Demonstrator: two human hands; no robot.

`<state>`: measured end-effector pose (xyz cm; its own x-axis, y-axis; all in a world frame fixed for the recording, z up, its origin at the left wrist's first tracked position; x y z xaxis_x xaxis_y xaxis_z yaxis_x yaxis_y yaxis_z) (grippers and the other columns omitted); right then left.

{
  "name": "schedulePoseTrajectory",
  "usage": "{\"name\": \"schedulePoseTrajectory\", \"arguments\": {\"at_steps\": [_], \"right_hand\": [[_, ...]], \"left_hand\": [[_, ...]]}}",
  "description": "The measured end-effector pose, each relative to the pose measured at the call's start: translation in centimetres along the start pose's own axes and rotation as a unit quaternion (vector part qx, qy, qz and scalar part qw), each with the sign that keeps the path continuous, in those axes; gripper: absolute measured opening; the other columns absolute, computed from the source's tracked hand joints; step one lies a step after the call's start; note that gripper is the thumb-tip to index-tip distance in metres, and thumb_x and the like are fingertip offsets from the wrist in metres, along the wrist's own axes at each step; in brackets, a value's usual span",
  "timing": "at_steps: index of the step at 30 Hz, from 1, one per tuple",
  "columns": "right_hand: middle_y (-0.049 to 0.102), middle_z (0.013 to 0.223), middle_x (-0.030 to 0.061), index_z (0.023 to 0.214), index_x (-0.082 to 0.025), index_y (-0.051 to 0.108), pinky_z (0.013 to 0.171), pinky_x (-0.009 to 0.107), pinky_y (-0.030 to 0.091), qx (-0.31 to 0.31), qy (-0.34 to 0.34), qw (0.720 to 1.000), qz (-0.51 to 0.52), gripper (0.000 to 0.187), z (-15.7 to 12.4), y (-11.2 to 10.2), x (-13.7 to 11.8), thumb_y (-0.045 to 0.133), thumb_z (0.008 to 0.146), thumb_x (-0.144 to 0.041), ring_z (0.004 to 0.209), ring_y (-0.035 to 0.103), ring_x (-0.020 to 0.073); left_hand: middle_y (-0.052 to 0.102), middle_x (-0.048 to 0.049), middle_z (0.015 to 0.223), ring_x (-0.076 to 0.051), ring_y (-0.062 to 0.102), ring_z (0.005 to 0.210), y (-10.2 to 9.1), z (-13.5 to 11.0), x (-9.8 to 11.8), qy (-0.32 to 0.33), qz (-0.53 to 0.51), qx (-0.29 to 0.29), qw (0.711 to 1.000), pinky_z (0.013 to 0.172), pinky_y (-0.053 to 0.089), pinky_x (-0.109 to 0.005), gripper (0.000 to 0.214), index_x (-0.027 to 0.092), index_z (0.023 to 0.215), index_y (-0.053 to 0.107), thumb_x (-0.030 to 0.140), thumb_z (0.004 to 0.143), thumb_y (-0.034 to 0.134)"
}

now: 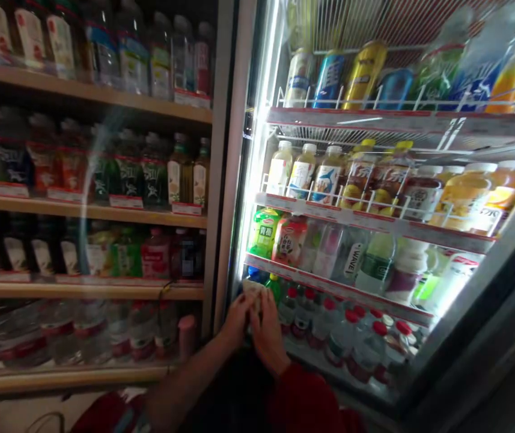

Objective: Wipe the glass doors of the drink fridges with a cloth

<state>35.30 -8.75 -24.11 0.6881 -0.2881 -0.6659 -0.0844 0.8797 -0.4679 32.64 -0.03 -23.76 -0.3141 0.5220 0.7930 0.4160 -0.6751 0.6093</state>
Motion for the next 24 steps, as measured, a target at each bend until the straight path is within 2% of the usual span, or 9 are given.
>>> {"name": "schedulePoseTrajectory", "arguments": {"at_steps": [3,7,10,12,15,18,20,21,24], "right_hand": [[0.046,0.138,0.0181,0.131,-0.009,0.048,0.109,0.049,0.035,0.005,-0.021,0.999,-0.048,0.056,0.7,-0.4,0.5,0.049,0.082,-0.034,0.131,0.041,0.0284],[0.054,0.130,0.0144,0.128,-0.013,0.051,0.104,0.046,0.042,0.012,-0.096,0.992,-0.083,0.051,1.4,-1.3,1.4,0.048,0.078,-0.019,0.124,0.049,0.0256],[0.055,0.129,0.0097,0.128,-0.019,0.052,0.099,0.038,0.047,0.039,-0.195,0.974,-0.106,0.051,3.4,-2.8,0.1,0.041,0.080,-0.010,0.121,0.051,0.0200],[0.049,0.136,0.0091,0.128,-0.021,0.052,0.102,0.037,0.044,0.104,-0.265,0.947,-0.147,0.050,5.9,-4.3,-1.9,0.039,0.082,-0.007,0.127,0.045,0.0186],[0.042,0.143,0.0057,0.123,-0.025,0.056,0.110,0.047,0.030,0.184,-0.351,0.886,-0.241,0.042,9.9,-5.7,-4.9,0.043,0.086,-0.010,0.138,0.027,0.0220],[0.044,0.142,0.0040,0.127,-0.028,0.052,0.114,0.051,0.016,0.148,-0.411,0.833,-0.339,0.043,11.8,-4.3,-5.7,0.045,0.088,-0.011,0.139,0.025,0.0227],[0.045,0.141,0.0034,0.130,-0.028,0.049,0.114,0.051,0.013,0.092,-0.441,0.806,-0.383,0.045,11.1,-2.2,-4.7,0.045,0.089,-0.012,0.137,0.029,0.0224],[0.044,0.142,0.0036,0.131,-0.026,0.048,0.114,0.050,0.013,0.064,-0.451,0.798,-0.395,0.045,10.4,-1.1,-3.9,0.046,0.089,-0.013,0.136,0.030,0.0226],[0.042,0.143,0.0061,0.132,-0.021,0.047,0.113,0.050,0.019,-0.011,-0.479,0.776,-0.410,0.043,8.0,1.6,-1.9,0.045,0.090,-0.016,0.134,0.034,0.0232]], "left_hand": [[0.064,-0.0024,0.074,-0.017,0.063,0.074,0.1,-0.9,0.4,-0.024,-0.010,-0.038,0.999,0.069,0.048,-0.028,0.040,0.015,0.082,0.061,0.041,0.053,0.072],[0.064,-0.0025,0.075,-0.018,0.064,0.073,0.3,-1.3,0.8,-0.050,-0.004,-0.083,0.995,0.066,0.048,-0.028,0.040,0.015,0.081,0.060,0.038,0.051,0.074],[0.066,-0.0048,0.083,-0.019,0.065,0.078,0.1,-0.2,2.1,0.023,0.135,-0.102,0.985,0.071,0.050,-0.032,0.031,0.016,0.083,0.060,0.039,0.062,0.067],[0.067,-0.0068,0.091,-0.020,0.065,0.086,-0.7,0.9,3.3,0.097,0.267,-0.084,0.955,0.078,0.050,-0.035,0.026,0.017,0.089,0.061,0.035,0.070,0.060],[0.065,-0.0079,0.105,-0.023,0.058,0.105,-2.5,2.3,4.7,0.152,0.364,-0.041,0.918,0.097,0.040,-0.040,0.030,0.017,0.096,0.061,0.021,0.067,0.061],[0.059,-0.0088,0.118,-0.025,0.048,0.119,-4.4,2.7,4.9,0.194,0.435,-0.026,0.879,0.107,0.029,-0.045,0.037,0.017,0.101,0.059,0.013,0.064,0.059],[0.056,-0.0104,0.124,-0.025,0.044,0.124,-5.4,2.6,4.5,0.219,0.489,-0.029,0.844,0.109,0.026,-0.047,0.040,0.016,0.104,0.058,0.010,0.065,0.058],[0.054,-0.0120,0.127,-0.026,0.043,0.125,-5.7,2.5,4.3,0.235,0.532,-0.033,0.813,0.109,0.026,-0.047,0.041,0.015,0.107,0.057,0.010,0.066,0.057],[0.050,-0.0159,0.131,-0.026,0.044,0.125,-6.2,2.4,3.7,0.286,0.679,-0.047,0.675,0.106,0.032,-0.044,0.045,0.012,0.116,0.052,0.011,0.071,0.056]]}}
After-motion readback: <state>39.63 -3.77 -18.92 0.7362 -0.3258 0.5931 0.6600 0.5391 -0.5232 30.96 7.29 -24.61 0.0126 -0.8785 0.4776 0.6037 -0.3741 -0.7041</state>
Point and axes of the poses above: each hand's wrist, its own z-axis towards the middle knuckle, its own y-axis out of the palm, x = y × z, the point moved 3 cm from there along z, towards the middle knuckle
